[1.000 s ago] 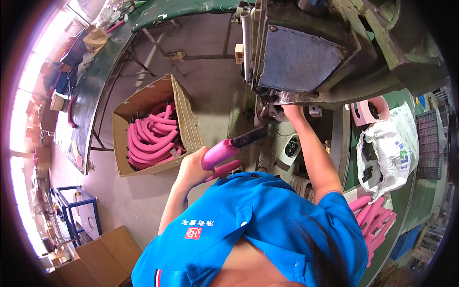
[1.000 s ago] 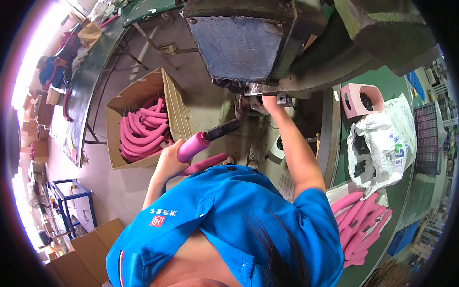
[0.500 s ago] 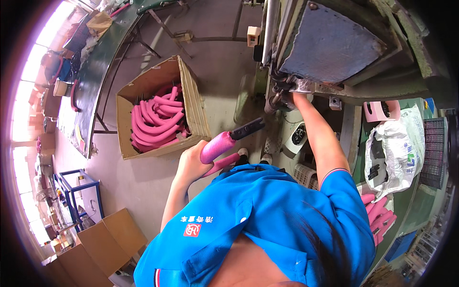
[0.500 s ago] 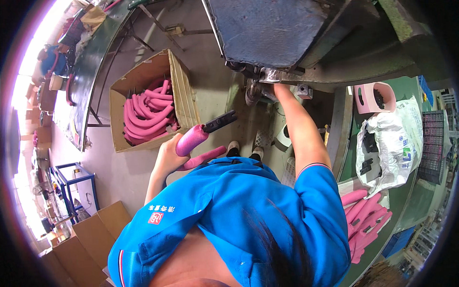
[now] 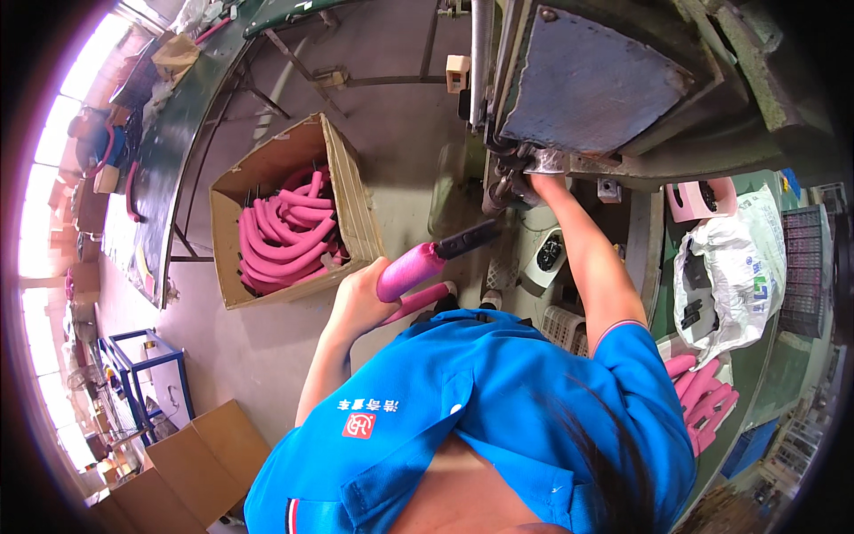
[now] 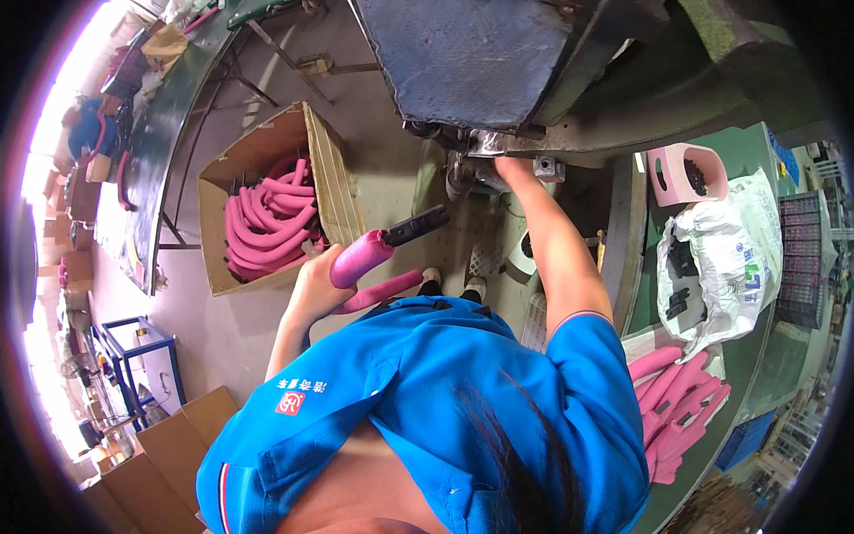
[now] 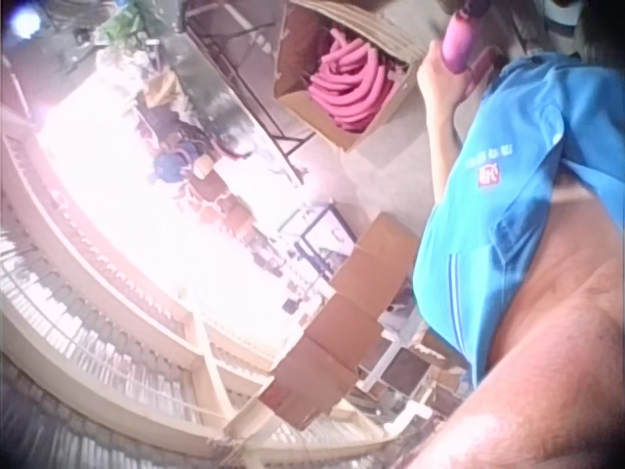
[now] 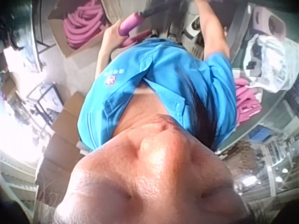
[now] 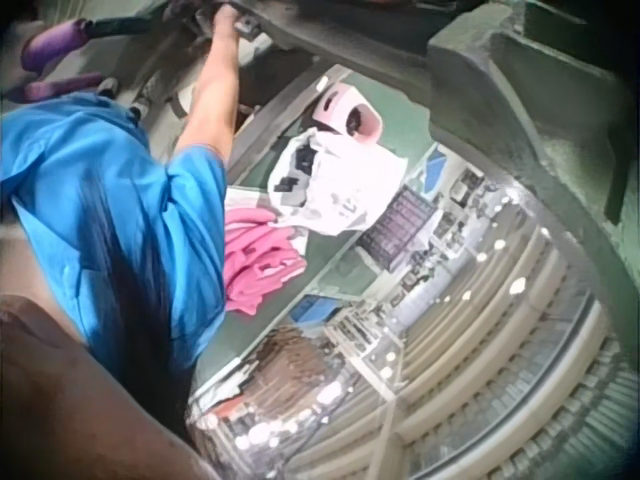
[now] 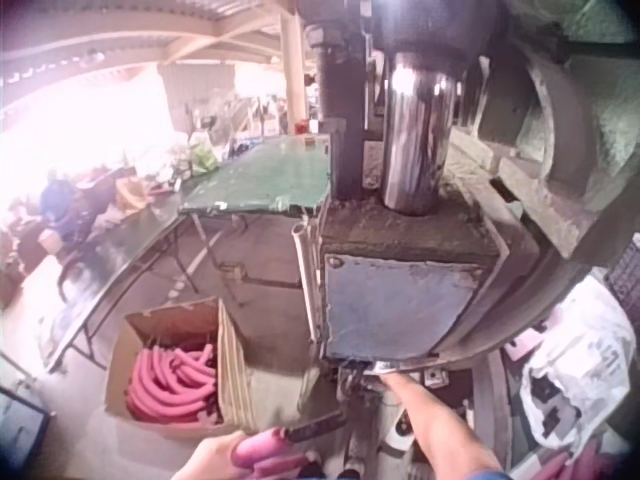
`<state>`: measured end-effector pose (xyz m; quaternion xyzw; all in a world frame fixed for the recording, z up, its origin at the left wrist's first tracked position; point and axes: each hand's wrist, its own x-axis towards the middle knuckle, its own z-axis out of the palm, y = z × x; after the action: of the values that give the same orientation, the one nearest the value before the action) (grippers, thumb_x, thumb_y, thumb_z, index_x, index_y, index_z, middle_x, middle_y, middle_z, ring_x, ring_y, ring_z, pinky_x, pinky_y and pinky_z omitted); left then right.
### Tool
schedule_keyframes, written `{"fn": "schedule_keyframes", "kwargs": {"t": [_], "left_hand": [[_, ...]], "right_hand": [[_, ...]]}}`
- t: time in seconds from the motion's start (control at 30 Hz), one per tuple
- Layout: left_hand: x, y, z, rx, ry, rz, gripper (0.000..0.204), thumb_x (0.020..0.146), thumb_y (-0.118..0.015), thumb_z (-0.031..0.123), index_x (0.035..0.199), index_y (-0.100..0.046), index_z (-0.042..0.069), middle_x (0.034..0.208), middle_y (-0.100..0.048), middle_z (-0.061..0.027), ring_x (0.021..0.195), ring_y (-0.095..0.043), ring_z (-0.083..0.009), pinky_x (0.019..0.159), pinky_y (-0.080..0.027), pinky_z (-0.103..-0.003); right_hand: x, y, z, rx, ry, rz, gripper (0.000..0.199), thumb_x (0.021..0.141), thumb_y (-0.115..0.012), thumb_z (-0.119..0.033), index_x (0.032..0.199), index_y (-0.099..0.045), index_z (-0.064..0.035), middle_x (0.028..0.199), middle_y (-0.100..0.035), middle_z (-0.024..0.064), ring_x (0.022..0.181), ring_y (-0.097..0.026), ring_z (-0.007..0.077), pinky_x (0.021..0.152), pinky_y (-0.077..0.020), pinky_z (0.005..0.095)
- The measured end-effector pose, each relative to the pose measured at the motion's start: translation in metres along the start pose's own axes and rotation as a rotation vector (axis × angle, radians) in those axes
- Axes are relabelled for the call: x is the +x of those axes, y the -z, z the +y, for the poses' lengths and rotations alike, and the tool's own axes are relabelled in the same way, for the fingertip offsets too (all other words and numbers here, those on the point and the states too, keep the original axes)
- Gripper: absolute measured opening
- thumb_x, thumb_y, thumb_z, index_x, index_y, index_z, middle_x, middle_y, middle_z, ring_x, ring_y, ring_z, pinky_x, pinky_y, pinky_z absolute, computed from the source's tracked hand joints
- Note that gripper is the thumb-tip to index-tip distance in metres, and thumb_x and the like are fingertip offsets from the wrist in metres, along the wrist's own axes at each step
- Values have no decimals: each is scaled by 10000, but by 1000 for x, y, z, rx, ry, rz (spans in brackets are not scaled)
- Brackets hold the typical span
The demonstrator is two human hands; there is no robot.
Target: The person repeatedly inserts black plastic components into pink foam tubes using a press machine. The person then stacks the finished pink foam handles into a cardboard box.
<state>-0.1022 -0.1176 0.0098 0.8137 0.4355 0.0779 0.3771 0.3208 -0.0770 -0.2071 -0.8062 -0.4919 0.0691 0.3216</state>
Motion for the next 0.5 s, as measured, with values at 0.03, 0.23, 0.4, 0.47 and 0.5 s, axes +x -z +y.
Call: {"fn": "schedule_keyframes", "kwargs": {"t": [0.03, 0.23, 0.4, 0.47, 0.5], "left_hand": [[4, 0, 2, -3, -26, -8, 279, 627, -680, 62, 882, -569, 36, 753, -613, -152, 723, -630, -313, 687, -483, -369], [1, -7, -6, -29, -23, 47, 294, 626, -698, 60, 888, -568, 36, 757, -616, -160, 713, -631, -310, 687, -485, -368], [9, -5, 4, 5, -54, 14, 298, 632, -707, 54, 895, -567, 31, 755, -615, -159, 718, -632, -301, 686, -484, -357], [9, -5, 4, -18, -69, 33, 307, 621, -705, 46, 894, -567, 29, 755, -615, -159, 721, -633, -300, 688, -484, -357], [8, -6, 4, -32, -72, 40, 312, 615, -704, 43, 894, -566, 28, 754, -615, -160, 723, -634, -300, 689, -484, -356]], "right_hand": [[2, 13, 8, -168, 38, -119, 548, 907, -447, -398, 1279, -493, 1, 1352, -443, 266, 1273, -397, 408, 1052, -322, 473], [-50, 144, -136, 1098, -141, -524, 130, 924, -576, -192, 872, -600, -76, 738, -589, 7, 634, -530, 73, 587, -458, 230], [-65, 148, -160, 741, 117, -395, 207, 953, -566, -205, 910, -593, -5, 730, -599, 23, 641, -537, 95, 586, -461, 265], [-66, 144, -161, 696, 153, -313, 210, 955, -557, -194, 921, -590, 11, 712, -599, 36, 620, -546, 109, 564, -465, 282], [-68, 143, -161, 665, 148, -296, 208, 956, -554, -192, 921, -592, 10, 711, -599, 36, 616, -549, 110, 559, -465, 284]]}}
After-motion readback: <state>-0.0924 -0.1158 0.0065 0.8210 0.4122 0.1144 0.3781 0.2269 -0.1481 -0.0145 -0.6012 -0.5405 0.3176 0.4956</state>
